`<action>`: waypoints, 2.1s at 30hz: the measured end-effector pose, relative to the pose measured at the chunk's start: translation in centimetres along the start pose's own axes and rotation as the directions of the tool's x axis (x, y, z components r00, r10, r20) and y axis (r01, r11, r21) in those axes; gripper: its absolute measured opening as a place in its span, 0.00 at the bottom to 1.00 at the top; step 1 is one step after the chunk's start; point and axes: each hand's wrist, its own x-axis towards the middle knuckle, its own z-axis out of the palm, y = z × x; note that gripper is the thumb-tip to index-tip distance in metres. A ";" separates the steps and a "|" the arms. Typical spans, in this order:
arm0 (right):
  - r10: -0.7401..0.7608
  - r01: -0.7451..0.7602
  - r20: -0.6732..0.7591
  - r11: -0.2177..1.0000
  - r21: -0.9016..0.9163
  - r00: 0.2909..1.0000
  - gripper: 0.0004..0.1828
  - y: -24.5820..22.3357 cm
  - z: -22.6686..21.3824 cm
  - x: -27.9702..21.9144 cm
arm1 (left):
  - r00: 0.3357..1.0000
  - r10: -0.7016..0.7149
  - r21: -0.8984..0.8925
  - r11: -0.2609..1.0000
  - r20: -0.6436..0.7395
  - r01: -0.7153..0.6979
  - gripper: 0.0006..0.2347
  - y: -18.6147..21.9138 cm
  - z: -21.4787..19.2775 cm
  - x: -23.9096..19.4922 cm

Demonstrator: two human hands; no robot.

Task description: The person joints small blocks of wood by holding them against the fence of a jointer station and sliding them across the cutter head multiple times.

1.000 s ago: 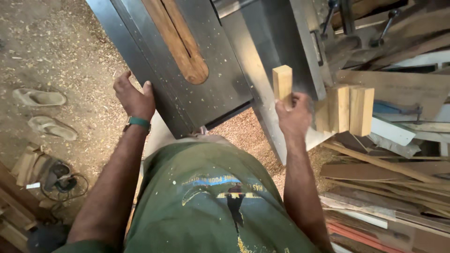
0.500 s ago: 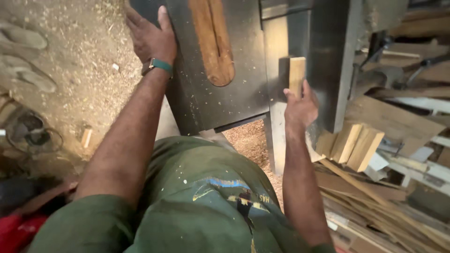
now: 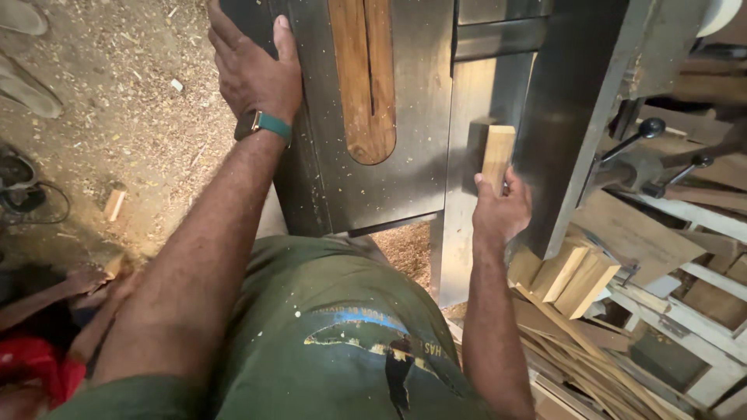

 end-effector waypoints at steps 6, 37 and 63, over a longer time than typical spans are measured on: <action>-0.028 0.028 -0.001 0.999 0.016 1.000 0.27 -0.9 0.6 1.5 | 0.999 0.029 0.026 0.999 -0.025 -0.029 0.36 -0.1 0.2 0.1; -0.164 0.161 0.009 0.979 0.125 0.986 0.21 -7.3 3.3 8.6 | 1.000 -0.024 0.034 0.999 0.003 0.023 0.37 0.9 -0.7 0.1; -0.182 0.181 0.030 0.983 0.027 0.983 0.22 -8.8 3.8 11.1 | 0.999 -0.003 0.052 0.999 0.046 0.001 0.36 -0.1 0.1 0.1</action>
